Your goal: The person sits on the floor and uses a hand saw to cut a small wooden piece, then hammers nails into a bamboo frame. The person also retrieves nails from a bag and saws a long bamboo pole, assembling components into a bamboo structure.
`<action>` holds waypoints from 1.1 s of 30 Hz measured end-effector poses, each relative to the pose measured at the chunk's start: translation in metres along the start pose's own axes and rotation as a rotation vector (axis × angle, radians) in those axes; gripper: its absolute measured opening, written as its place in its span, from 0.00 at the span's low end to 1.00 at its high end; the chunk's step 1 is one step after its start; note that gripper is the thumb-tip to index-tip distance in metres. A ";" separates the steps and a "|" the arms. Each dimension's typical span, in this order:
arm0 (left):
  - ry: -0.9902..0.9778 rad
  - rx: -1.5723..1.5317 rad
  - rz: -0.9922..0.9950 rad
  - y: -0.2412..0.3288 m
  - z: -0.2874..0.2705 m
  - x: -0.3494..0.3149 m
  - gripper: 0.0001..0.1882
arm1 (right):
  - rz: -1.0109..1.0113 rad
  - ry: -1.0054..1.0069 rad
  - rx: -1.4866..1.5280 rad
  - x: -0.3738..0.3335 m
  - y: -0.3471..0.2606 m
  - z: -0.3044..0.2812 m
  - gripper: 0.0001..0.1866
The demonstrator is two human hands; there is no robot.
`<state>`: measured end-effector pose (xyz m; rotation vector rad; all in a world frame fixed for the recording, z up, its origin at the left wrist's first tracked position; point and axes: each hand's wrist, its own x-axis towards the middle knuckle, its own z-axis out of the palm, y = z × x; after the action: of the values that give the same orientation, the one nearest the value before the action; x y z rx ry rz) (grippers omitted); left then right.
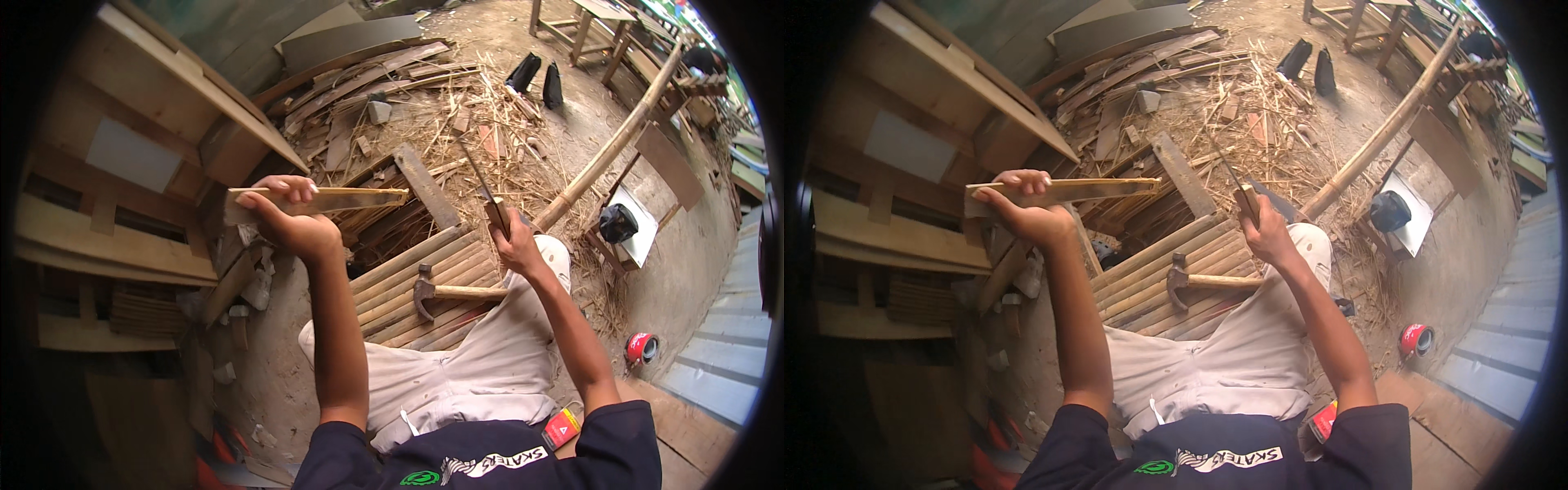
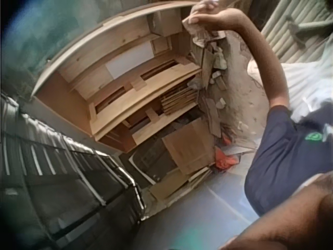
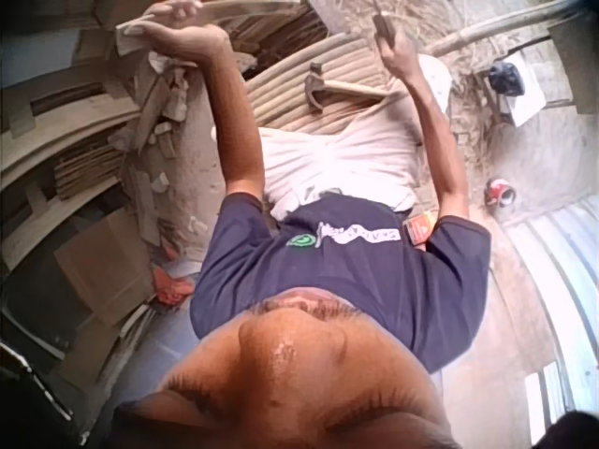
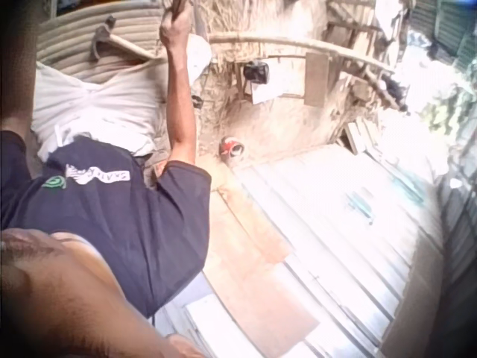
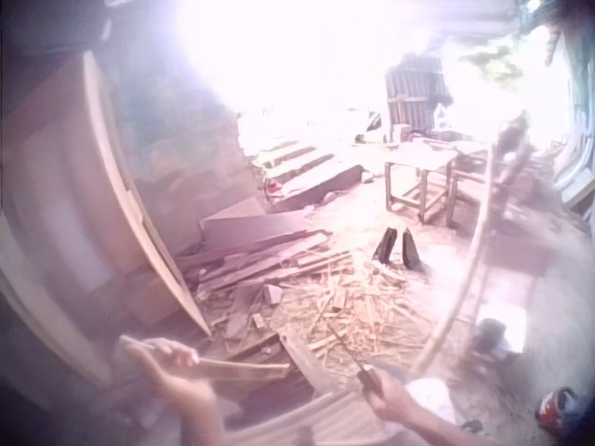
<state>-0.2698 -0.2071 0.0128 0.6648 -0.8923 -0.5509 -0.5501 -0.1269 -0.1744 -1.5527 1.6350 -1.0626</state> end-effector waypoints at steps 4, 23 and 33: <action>0.017 -0.035 -0.024 -0.038 0.028 -0.025 0.31 | 0.118 -0.151 -0.237 0.021 0.018 -0.012 0.21; 0.009 0.284 0.034 -0.061 0.068 -0.067 0.35 | -0.095 -0.324 -0.158 0.054 0.032 0.005 0.17; 0.168 0.335 0.009 -0.061 0.062 -0.050 0.34 | 0.016 -0.481 -0.253 0.042 0.045 -0.003 0.19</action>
<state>-0.3571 -0.2319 -0.0288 0.9953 -0.8362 -0.3327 -0.5787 -0.1694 -0.2095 -1.7827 1.4738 -0.4300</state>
